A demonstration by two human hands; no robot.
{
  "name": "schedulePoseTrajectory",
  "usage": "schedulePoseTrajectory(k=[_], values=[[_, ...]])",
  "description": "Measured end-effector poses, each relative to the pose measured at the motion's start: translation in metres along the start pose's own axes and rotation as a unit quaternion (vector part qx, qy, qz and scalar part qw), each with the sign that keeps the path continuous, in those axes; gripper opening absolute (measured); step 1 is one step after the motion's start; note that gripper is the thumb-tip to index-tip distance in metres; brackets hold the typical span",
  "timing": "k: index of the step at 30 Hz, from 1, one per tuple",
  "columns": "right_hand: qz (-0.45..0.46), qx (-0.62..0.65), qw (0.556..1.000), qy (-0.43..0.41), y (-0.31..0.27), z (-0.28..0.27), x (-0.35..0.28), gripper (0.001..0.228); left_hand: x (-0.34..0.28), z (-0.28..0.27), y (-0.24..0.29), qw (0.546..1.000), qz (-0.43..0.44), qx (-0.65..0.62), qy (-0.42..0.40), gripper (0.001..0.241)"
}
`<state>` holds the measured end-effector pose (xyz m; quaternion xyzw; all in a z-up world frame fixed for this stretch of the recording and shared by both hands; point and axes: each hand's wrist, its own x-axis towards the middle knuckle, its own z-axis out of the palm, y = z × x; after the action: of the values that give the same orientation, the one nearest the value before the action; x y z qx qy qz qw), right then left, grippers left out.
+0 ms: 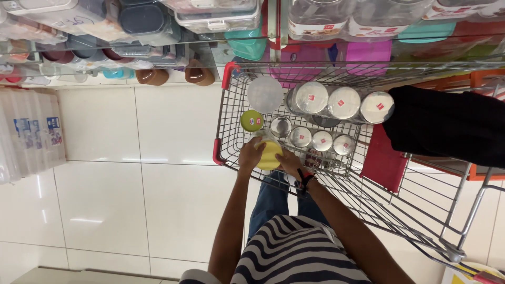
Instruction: Selecting various glass and plastic jars from store shelves and placing them into a shopping cart.
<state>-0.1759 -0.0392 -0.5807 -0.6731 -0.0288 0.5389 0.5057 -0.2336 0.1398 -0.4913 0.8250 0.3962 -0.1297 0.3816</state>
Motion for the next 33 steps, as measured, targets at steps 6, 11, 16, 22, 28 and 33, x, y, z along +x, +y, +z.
schedulePoseTrajectory(k=[6,11,16,22,28,33], values=[[-0.015,0.058,0.998,0.03,0.033,0.001,0.027,0.051,0.007,0.011,-0.014,0.999,0.023,0.011,0.02,0.043],[-0.029,0.068,0.997,0.019,0.001,-0.014,0.005,0.049,-0.011,-0.013,0.009,0.998,0.032,0.039,0.035,0.044],[-0.043,0.002,0.997,0.06,-0.052,-0.032,-0.035,0.047,-0.033,-0.034,0.043,0.993,0.095,0.031,0.066,0.045],[-0.266,0.022,0.953,0.146,-0.156,-0.052,-0.11,0.038,-0.073,-0.071,0.146,0.95,0.281,-0.056,0.123,0.04],[-0.48,-0.065,0.827,0.286,-0.307,-0.081,-0.223,0.039,-0.126,-0.134,0.294,0.88,0.432,-0.171,0.103,0.056],[-0.635,-0.188,0.648,0.375,-0.411,-0.121,-0.303,0.038,-0.154,-0.185,0.403,0.723,0.655,-0.14,0.169,0.066]])
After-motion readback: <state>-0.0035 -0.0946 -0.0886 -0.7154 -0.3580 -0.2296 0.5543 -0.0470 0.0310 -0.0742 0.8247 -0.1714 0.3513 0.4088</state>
